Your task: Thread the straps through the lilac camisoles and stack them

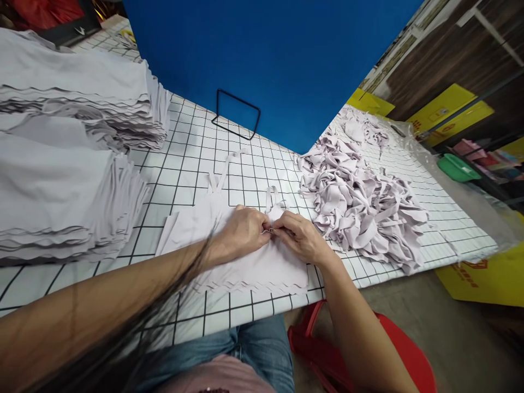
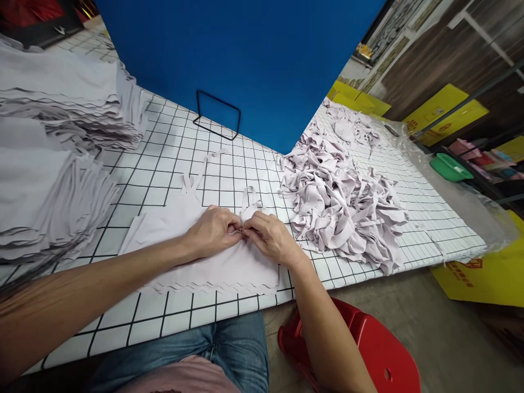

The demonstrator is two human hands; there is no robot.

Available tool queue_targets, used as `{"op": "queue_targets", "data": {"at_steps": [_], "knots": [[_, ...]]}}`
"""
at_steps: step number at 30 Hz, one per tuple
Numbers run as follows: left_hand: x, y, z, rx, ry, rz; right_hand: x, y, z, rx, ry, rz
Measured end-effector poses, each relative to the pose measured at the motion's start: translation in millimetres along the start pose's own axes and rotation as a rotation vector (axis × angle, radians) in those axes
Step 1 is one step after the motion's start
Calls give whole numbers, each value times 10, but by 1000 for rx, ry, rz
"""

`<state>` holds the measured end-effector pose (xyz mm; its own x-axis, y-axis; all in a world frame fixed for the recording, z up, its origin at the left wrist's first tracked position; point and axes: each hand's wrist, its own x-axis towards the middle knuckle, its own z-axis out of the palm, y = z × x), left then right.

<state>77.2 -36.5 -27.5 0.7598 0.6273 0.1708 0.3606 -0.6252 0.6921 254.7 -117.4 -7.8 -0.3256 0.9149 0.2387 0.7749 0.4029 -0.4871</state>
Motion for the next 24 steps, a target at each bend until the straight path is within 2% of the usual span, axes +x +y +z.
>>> {"op": "queue_targets", "data": {"at_steps": [6,13,19,24], "knots": [[15,7,-3,9,-19,-17,-32,9,-9,-112,-11,-22],[35,61,-47,17,-58,-9,30,-90,-172,-505,-208,-137],[38,56,-55,20,-64,-6,144,-127,-261,-592,-327,-183],[32,33,-67,-42,-64,0,226,-25,-419,-633,-340,-131]]}}
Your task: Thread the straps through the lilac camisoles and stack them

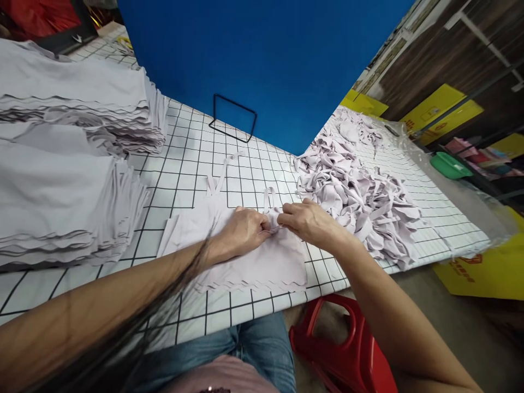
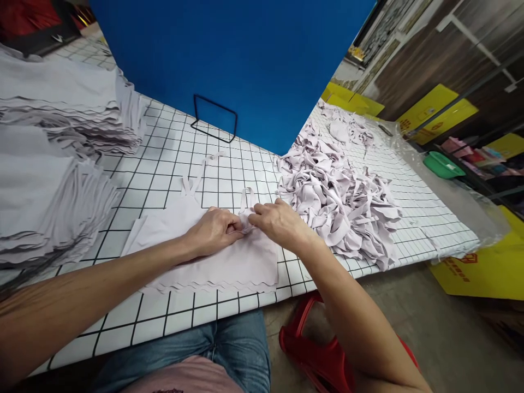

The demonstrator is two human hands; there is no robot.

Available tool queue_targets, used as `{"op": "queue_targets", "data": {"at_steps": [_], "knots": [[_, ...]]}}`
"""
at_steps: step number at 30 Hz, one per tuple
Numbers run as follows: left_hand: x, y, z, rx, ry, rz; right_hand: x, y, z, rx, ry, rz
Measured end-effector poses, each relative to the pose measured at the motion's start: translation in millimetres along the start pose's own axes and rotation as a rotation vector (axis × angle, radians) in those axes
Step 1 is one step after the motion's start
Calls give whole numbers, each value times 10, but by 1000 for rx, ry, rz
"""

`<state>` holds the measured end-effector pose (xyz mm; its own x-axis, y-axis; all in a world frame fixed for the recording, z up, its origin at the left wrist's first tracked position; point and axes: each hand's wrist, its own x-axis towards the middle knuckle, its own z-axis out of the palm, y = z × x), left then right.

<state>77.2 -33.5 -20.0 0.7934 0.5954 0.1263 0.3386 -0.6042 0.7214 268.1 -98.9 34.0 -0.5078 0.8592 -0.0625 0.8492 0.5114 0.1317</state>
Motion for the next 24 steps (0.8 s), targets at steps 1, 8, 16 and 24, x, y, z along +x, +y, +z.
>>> {"op": "queue_targets", "data": {"at_steps": [1,8,16,24], "knots": [[0,-5,-4,-6,-6,-2,-14,53,-19,24,12,16],[-10,-37,-18,-18,-17,20,-121,280,-106,418,53,98],[-4,-68,6,-41,-12,42,138,396,-55,478,238,163],[14,-111,22,22,-53,51,600,681,133,629,422,258]]}}
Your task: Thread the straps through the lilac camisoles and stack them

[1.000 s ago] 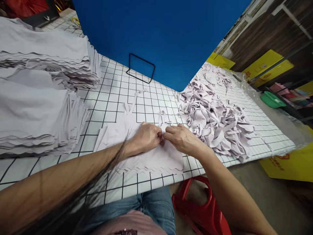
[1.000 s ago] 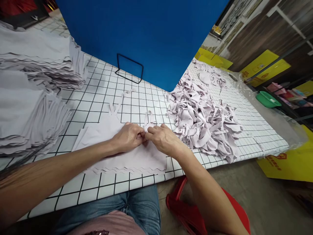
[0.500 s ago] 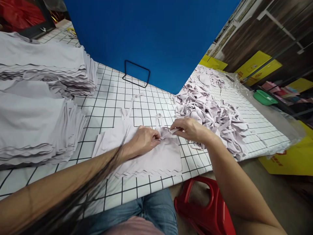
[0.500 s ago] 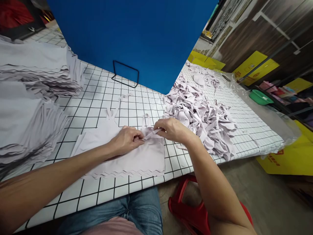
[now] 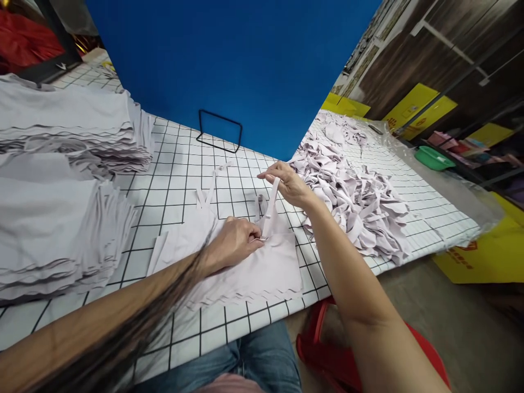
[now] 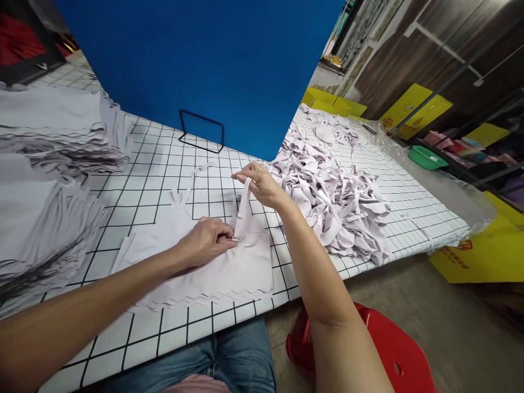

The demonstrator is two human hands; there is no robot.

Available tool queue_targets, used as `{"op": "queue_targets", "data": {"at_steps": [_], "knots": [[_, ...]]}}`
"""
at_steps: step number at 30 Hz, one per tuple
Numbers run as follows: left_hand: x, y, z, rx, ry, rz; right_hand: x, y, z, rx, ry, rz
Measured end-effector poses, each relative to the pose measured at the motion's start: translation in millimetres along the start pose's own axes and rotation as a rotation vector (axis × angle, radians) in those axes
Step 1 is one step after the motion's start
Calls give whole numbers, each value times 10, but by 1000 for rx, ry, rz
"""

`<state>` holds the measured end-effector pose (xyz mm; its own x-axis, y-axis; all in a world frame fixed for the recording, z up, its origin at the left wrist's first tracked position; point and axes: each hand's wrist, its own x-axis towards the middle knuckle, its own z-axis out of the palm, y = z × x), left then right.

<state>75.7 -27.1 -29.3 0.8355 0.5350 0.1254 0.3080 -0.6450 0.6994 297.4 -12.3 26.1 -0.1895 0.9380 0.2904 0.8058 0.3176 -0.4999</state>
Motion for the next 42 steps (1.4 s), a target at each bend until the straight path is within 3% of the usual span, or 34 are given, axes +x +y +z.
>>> {"op": "queue_targets", "data": {"at_steps": [2,5,8,12,15,18,21,24,28,31,35,38,42], "knots": [[-15,4,15,47,6,-15,64,111,106,4,-12,49],[-53,46,42,177,137,-20,84,266,279,-17,6,114],[-90,87,81,332,244,97,49,363,388,-79,41,181],[-102,46,165,448,93,257,16,417,413,-179,103,278],[-98,-23,227,460,-71,233,6,442,406,-109,43,337],[-89,-37,242,429,-174,188,-23,434,373,119,-54,441],[-64,26,167,370,-241,162,-75,373,260,353,-123,563],[-55,106,-45,303,-282,115,-121,261,73,304,-147,600],[-225,42,-449,388,-198,70,-75,93,-102,-12,-96,523],[-510,-151,-649,548,-125,46,52,-4,-68,-188,-57,507],[-882,-365,-684,650,-85,-132,244,-141,137,-280,9,491],[-994,-401,-644,674,2,-219,378,-269,337,-286,18,426],[-913,-389,-616,680,109,-138,633,-367,632,-309,-23,367]]}}
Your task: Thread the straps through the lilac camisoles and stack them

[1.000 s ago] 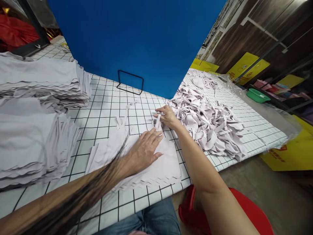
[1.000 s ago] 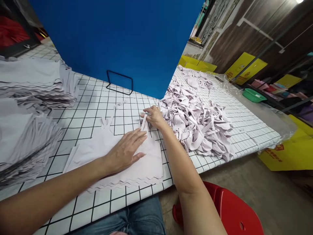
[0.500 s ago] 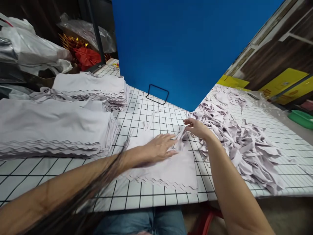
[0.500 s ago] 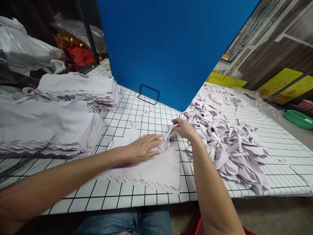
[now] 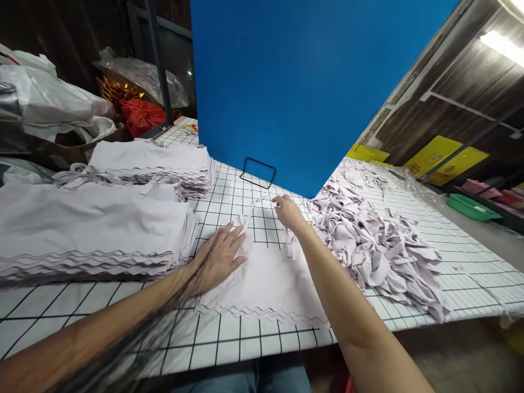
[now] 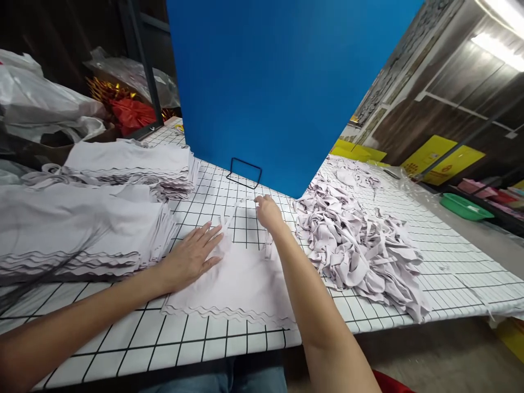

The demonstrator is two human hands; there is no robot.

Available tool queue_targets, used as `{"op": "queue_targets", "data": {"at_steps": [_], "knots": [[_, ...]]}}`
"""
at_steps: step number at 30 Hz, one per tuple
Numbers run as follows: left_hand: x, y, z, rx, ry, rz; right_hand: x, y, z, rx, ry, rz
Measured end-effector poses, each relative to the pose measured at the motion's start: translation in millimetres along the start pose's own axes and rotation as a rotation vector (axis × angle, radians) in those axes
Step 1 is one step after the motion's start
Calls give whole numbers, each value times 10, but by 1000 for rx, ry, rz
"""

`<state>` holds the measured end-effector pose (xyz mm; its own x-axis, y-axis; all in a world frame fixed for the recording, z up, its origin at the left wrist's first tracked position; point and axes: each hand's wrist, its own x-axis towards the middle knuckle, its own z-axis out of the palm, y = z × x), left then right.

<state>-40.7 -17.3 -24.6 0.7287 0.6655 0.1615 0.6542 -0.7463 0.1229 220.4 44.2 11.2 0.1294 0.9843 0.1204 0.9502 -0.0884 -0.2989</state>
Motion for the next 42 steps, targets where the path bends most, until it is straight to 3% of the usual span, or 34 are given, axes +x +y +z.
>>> {"op": "queue_targets", "data": {"at_steps": [8,13,16,18,19,21,23,25,27,30,36,39,42], "knots": [[128,-49,179,-116,16,112,566,-249,439,-27,-64,65],[119,-84,224,-117,18,132,627,-392,383,3,-34,40],[135,-87,221,-112,22,130,313,-475,118,67,18,-135],[143,-90,210,-116,21,141,-73,-489,-119,164,53,-384],[144,-92,203,-122,23,154,-292,-479,-235,228,14,-529],[140,-95,185,-139,34,181,-712,-431,-417,331,-222,-683],[132,-88,165,-145,33,193,-1021,-369,-476,429,-346,-611],[127,-73,147,-133,13,180,-1174,-325,-395,504,-314,-378],[130,-53,134,-119,-15,155,-1189,-322,-220,566,-270,-132],[143,-34,130,-119,-41,121,-1091,-398,52,698,-359,56],[165,-50,146,-144,-40,93,-979,-565,244,859,-476,145],[167,-71,151,-162,-12,102,-986,-578,170,893,-414,46],[158,-87,149,-217,31,120,-1075,-626,-15,743,-317,-16]]}}
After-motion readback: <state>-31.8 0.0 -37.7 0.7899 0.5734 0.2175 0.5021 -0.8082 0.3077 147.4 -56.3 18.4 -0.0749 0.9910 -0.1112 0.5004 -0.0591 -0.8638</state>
